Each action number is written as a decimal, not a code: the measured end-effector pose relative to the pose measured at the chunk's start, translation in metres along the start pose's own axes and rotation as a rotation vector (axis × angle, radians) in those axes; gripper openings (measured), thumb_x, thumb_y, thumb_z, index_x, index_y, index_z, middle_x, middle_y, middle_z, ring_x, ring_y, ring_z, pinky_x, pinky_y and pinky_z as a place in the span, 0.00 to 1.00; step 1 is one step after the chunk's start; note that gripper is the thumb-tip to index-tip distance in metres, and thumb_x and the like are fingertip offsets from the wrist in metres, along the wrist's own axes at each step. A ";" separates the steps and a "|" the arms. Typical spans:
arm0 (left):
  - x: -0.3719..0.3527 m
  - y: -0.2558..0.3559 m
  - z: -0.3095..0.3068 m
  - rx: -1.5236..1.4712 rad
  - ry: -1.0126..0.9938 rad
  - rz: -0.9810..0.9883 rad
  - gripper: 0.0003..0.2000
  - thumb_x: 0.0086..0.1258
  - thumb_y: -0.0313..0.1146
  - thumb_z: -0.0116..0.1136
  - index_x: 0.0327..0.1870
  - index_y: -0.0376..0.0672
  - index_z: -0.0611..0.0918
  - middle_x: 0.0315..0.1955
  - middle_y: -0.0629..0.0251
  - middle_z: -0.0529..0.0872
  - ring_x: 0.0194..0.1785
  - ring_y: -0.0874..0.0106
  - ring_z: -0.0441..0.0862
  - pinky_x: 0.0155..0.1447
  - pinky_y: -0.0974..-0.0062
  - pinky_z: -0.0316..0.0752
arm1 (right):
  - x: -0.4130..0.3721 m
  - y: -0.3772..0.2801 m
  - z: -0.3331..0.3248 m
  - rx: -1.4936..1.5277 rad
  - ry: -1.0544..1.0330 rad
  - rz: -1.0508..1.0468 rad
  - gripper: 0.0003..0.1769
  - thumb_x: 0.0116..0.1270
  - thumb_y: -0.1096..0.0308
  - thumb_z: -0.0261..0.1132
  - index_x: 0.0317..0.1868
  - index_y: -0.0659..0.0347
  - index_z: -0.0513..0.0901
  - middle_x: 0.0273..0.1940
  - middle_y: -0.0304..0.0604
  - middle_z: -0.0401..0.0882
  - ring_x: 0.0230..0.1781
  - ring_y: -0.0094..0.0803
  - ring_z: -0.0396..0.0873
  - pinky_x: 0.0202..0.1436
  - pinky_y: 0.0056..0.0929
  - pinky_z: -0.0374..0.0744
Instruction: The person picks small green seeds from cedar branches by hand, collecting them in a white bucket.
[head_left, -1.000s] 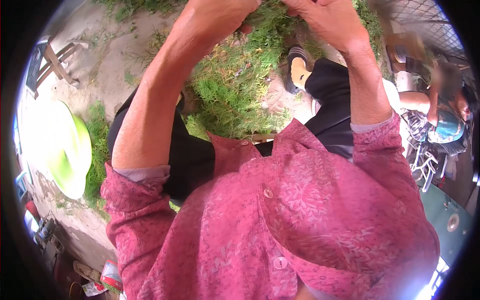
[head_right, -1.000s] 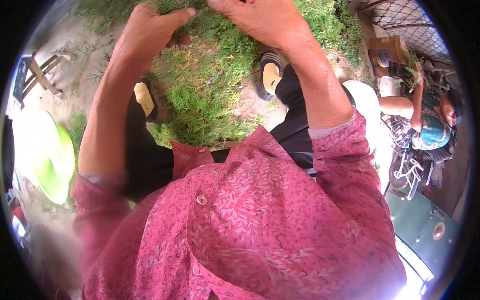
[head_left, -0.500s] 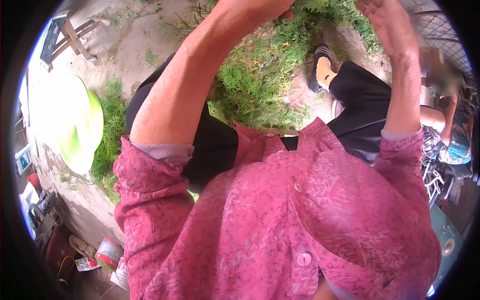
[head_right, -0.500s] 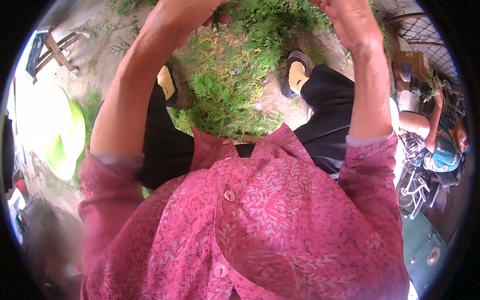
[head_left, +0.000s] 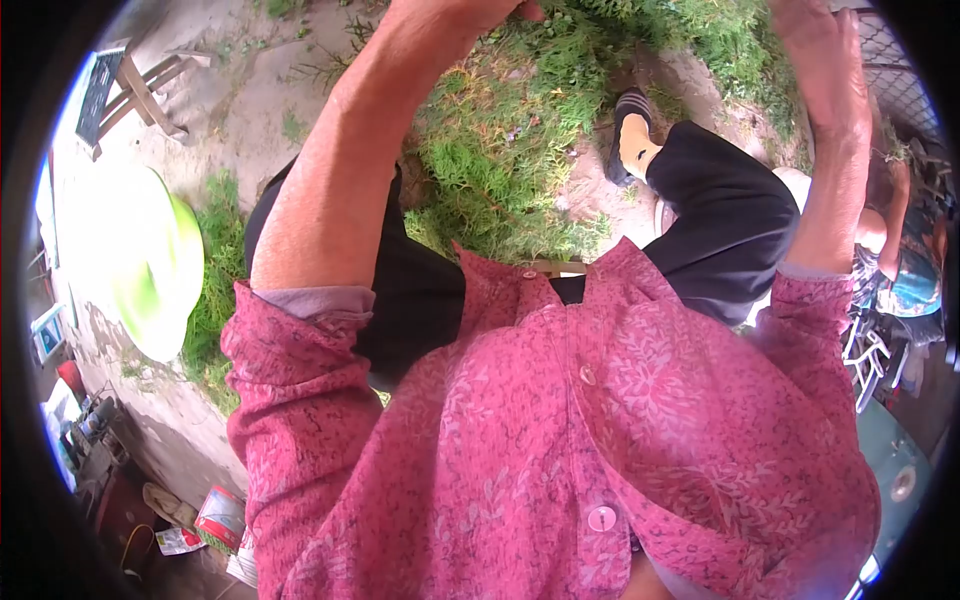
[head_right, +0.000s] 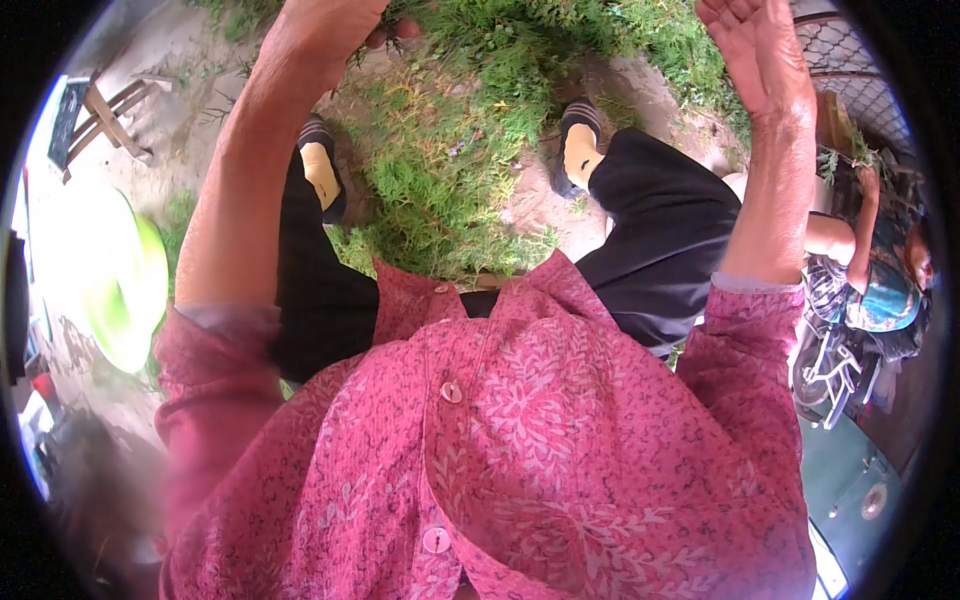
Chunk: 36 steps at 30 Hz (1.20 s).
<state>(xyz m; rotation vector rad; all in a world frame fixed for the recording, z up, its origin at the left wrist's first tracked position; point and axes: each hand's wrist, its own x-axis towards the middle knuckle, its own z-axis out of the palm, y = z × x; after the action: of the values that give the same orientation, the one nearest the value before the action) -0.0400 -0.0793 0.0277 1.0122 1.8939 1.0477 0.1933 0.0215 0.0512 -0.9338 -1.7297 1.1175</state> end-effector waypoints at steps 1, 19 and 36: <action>0.002 0.000 -0.001 0.001 0.000 0.002 0.15 0.57 0.36 0.57 0.23 0.28 0.78 0.14 0.58 0.78 0.16 0.73 0.73 0.21 0.72 0.65 | -0.002 0.001 0.000 0.000 0.002 -0.002 0.42 0.59 0.36 0.52 0.57 0.69 0.63 0.53 0.50 0.66 0.50 0.35 0.68 0.55 0.31 0.68; -0.121 -0.019 -0.083 -0.760 0.457 0.181 0.11 0.62 0.30 0.54 0.38 0.29 0.78 0.29 0.56 0.83 0.25 0.72 0.79 0.27 0.80 0.70 | -0.101 0.027 -0.090 0.152 0.155 0.279 0.39 0.62 0.43 0.53 0.55 0.75 0.66 0.52 0.53 0.70 0.54 0.34 0.70 0.60 0.29 0.64; -0.208 0.003 -0.043 -0.544 0.544 0.186 0.07 0.59 0.26 0.56 0.36 0.34 0.77 0.27 0.60 0.81 0.21 0.69 0.76 0.24 0.75 0.68 | -0.072 -0.026 -0.100 0.388 -0.068 -0.182 0.35 0.65 0.45 0.49 0.58 0.69 0.63 0.54 0.51 0.67 0.54 0.36 0.67 0.60 0.31 0.65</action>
<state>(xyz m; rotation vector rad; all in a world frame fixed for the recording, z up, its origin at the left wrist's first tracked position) 0.0116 -0.2750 0.0931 0.6255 1.7613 1.9710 0.3073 -0.0213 0.0811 -0.4956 -1.5392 1.3123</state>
